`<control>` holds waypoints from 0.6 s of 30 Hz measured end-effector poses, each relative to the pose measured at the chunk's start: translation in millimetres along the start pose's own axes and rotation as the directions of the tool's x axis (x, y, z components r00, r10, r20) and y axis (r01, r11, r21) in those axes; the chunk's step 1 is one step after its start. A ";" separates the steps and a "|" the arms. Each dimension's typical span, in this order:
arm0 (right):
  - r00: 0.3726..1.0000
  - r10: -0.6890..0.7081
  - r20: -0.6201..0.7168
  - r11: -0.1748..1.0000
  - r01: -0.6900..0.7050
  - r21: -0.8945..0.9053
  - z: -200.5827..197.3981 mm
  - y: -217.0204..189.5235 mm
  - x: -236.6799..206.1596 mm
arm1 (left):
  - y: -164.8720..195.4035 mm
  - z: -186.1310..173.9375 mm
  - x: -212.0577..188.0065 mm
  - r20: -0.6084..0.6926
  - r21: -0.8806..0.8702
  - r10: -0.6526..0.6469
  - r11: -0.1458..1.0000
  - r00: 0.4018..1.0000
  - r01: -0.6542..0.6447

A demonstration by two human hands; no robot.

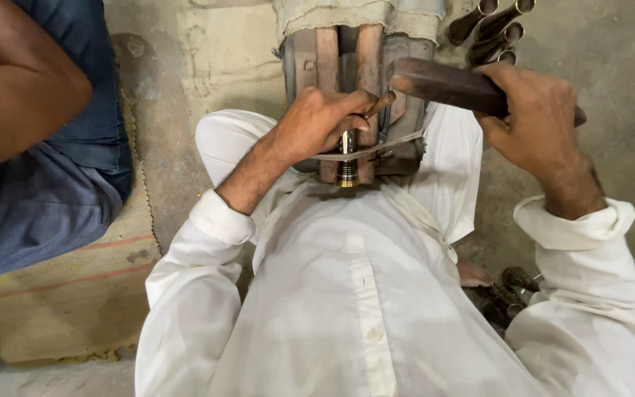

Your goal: The person sits cross-legged on the floor with a brass vessel held upright between wooden clamp forms. They hold a small chisel against the brass and strike it with a wooden mallet, carving decorative patterns, periodically rotating the vessel and repositioning the chisel to work new areas of the surface.

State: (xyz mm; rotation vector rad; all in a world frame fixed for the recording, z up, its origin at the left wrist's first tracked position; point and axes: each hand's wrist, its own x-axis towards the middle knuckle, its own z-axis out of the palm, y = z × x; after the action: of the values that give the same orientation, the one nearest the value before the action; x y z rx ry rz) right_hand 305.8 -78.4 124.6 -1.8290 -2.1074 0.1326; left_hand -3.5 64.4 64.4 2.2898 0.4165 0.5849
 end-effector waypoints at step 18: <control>0.997 -0.060 0.048 0.961 0.071 -0.268 -32.0 -28.0 18.3 | 5.4 2.8 -3.5 -0.094 0.040 -0.050 0.998 0.994 0.054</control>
State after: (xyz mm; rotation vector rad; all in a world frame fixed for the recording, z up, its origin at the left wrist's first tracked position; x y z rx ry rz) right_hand 287.6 -70.0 166.3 -1.9138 -2.3063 -0.1440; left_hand -4.4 57.5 65.5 2.2912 0.5371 0.6641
